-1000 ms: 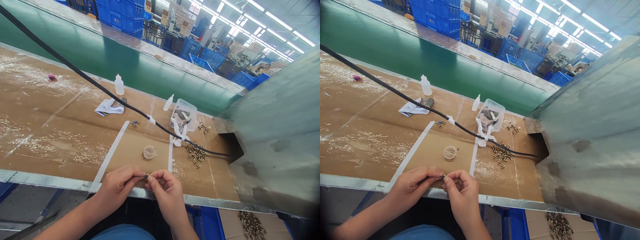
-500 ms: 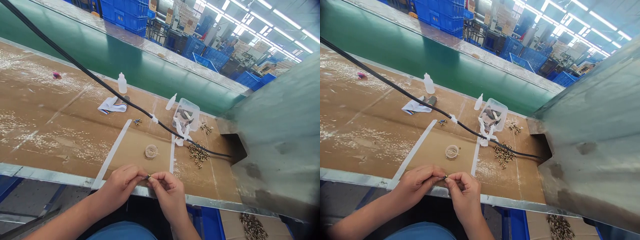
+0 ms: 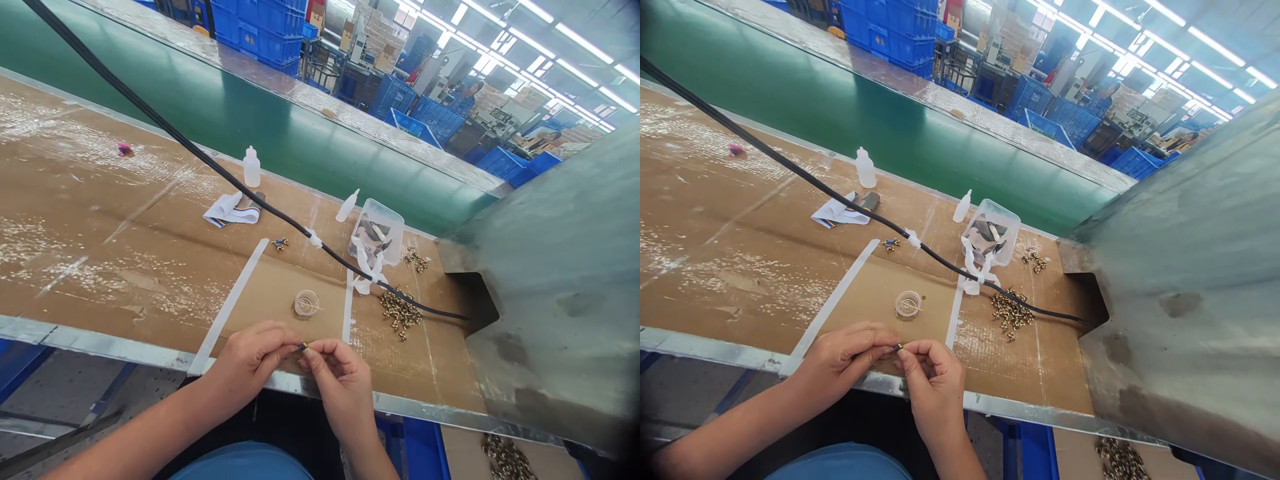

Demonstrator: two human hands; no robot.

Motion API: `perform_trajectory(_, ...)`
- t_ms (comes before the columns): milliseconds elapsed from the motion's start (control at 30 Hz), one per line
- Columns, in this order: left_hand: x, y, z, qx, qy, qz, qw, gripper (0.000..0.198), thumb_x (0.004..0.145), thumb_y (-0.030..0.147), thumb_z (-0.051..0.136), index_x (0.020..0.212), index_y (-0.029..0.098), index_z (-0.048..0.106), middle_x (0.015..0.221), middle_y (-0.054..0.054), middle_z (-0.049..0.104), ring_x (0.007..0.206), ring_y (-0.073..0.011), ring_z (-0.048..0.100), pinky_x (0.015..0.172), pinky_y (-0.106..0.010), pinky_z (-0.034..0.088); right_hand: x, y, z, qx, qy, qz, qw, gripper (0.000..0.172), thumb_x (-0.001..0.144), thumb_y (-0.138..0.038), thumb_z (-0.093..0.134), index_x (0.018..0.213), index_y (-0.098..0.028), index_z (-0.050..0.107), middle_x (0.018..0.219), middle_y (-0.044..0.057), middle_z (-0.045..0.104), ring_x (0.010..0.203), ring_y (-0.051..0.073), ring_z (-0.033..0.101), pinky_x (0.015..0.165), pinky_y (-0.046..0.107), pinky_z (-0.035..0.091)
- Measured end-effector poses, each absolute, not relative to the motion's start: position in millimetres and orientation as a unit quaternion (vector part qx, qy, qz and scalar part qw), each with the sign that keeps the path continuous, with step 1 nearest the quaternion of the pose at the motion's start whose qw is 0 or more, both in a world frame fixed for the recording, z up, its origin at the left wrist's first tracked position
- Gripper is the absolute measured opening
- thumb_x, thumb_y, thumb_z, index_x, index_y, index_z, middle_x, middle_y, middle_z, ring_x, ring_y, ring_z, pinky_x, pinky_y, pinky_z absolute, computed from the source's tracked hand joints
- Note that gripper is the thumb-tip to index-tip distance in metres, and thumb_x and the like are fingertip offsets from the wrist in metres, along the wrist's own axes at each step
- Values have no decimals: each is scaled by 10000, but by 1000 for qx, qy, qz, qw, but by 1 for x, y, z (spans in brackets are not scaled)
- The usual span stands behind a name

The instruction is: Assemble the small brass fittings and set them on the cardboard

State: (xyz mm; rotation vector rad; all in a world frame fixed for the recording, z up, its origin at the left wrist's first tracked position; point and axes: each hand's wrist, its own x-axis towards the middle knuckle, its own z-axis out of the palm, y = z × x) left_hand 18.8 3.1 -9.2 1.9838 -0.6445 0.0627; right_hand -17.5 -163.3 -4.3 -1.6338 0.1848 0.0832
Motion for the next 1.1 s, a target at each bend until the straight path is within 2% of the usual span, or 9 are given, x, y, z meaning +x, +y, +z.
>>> perform_trajectory(200, 18, 3, -9, 831, -247, 5, 498, 155, 882, 102, 506, 899, 193, 631, 809, 10, 673, 753, -100, 622, 692, -173, 466, -20, -163, -6, -717, 94, 52, 688, 179, 825, -319, 647, 795, -143, 665, 699, 55, 668, 643, 158, 611, 599, 250, 496)
perform_trajectory(467, 13, 6, -12, 823, -274, -8, 498, 178, 910, 109, 449, 932, 194, 603, 830, -5, 657, 793, -117, 612, 721, -194, 458, -16, -166, 1, -700, 98, 115, 698, 225, 794, -357, 672, 761, -135, 648, 658, 39, 659, 596, 139, 594, 558, 231, 466)
perform_trajectory(733, 12, 8, -14, 828, -279, -34, 486, 176, 919, 128, 432, 892, 183, 596, 807, -8, 639, 786, -123, 601, 710, -212, 451, -18, -168, -3, -758, 60, 79, 645, 202, 825, -325, 628, 751, -142, 669, 677, 46, 661, 616, 155, 601, 566, 246, 480)
perform_trajectory(1100, 14, 7, -11, 826, -274, -25, 491, 170, 914, 129, 452, 903, 183, 612, 805, 0, 654, 775, -111, 609, 701, -198, 456, -18, -169, -4, -744, 63, 78, 661, 179, 825, -310, 633, 756, -149, 672, 677, 40, 655, 615, 146, 585, 556, 229, 457)
